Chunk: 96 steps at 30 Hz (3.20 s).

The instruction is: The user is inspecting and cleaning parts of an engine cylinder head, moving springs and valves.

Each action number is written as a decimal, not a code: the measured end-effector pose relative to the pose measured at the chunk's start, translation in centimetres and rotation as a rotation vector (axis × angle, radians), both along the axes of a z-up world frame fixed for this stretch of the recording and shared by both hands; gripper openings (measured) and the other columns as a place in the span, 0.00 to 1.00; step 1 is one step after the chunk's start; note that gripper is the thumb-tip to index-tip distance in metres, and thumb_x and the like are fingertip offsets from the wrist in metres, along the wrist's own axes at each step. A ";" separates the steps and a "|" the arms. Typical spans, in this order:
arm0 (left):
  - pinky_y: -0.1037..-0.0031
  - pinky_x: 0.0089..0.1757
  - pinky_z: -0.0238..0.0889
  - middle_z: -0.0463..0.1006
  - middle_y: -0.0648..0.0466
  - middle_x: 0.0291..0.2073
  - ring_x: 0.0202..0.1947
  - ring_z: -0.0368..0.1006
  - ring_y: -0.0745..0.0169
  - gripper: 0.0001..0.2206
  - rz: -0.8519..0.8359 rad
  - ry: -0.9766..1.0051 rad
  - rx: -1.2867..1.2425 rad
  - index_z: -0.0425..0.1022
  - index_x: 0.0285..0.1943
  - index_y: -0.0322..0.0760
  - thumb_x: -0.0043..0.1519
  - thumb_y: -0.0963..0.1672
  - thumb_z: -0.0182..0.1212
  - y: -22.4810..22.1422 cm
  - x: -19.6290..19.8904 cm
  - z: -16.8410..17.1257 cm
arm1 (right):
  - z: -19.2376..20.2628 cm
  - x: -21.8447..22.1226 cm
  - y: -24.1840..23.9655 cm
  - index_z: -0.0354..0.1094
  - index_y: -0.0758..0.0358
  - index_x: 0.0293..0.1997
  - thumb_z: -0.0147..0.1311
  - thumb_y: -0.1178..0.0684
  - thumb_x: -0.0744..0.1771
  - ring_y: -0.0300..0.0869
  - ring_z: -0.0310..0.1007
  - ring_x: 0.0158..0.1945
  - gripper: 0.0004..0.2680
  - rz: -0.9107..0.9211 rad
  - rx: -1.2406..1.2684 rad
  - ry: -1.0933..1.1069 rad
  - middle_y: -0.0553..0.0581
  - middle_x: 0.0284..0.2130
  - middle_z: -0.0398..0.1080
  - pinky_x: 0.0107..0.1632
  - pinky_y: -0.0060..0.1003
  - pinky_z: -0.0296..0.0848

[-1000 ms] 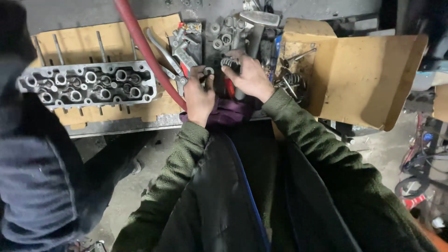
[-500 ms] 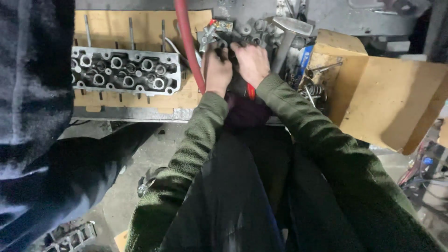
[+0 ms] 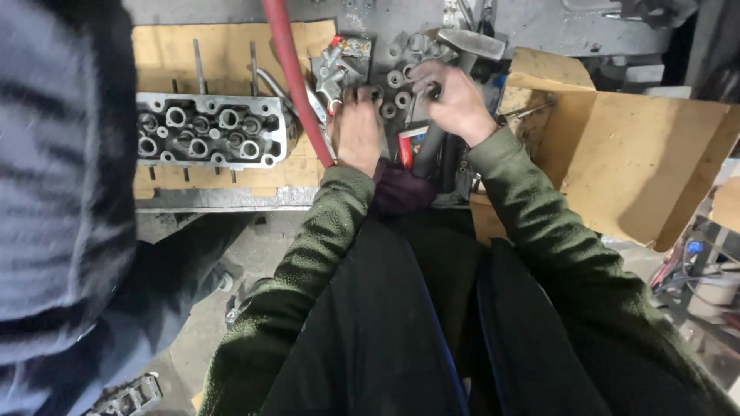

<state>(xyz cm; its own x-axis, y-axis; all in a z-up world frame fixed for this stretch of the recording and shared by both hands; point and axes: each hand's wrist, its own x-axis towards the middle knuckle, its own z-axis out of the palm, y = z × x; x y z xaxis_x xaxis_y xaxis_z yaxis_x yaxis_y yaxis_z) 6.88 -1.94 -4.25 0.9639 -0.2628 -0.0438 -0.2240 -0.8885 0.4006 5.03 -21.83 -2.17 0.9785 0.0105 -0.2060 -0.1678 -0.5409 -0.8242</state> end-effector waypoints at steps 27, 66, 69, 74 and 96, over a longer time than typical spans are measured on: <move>0.58 0.33 0.72 0.79 0.45 0.41 0.35 0.79 0.45 0.15 -0.064 0.004 0.022 0.76 0.58 0.42 0.64 0.46 0.61 0.0 0.6 1.3 | 4.2 -1.9 0.5 0.69 0.63 0.56 0.59 0.55 0.70 0.50 0.76 0.33 0.10 -0.214 -0.152 -0.223 0.65 0.29 0.72 0.38 0.45 0.74; 0.58 0.33 0.72 0.75 0.48 0.51 0.38 0.79 0.43 0.18 -0.748 0.045 -0.305 0.70 0.63 0.46 0.67 0.52 0.63 -6.8 -7.6 7.5 | 7.4 -16.1 -9.1 0.72 0.64 0.51 0.59 0.58 0.69 0.45 0.78 0.51 0.06 -0.124 0.197 -0.092 0.59 0.46 0.78 0.59 0.42 0.75; 0.56 0.35 0.71 0.76 0.48 0.50 0.38 0.78 0.42 0.17 -0.635 0.148 -0.381 0.71 0.62 0.43 0.68 0.49 0.63 -5.1 -6.7 7.9 | 5.5 -16.5 -9.9 0.73 0.64 0.50 0.59 0.55 0.68 0.49 0.79 0.41 0.08 -0.037 -0.050 0.033 0.63 0.42 0.77 0.50 0.44 0.76; 0.55 0.37 0.71 0.79 0.47 0.44 0.39 0.78 0.40 0.15 -0.548 0.192 -0.355 0.74 0.55 0.43 0.62 0.48 0.67 -0.4 -6.4 7.4 | -0.8 -19.4 -9.1 0.73 0.62 0.45 0.55 0.56 0.65 0.53 0.77 0.30 0.07 0.200 -0.599 0.275 0.63 0.28 0.74 0.36 0.48 0.76; 0.57 0.42 0.72 0.79 0.45 0.52 0.44 0.78 0.39 0.18 -0.640 0.220 -0.263 0.78 0.55 0.48 0.59 0.52 0.69 2.3 -7.4 7.2 | -1.1 -18.1 -12.3 0.66 0.61 0.61 0.58 0.54 0.59 0.56 0.75 0.39 0.23 0.539 -0.650 0.013 0.62 0.28 0.73 0.43 0.52 0.72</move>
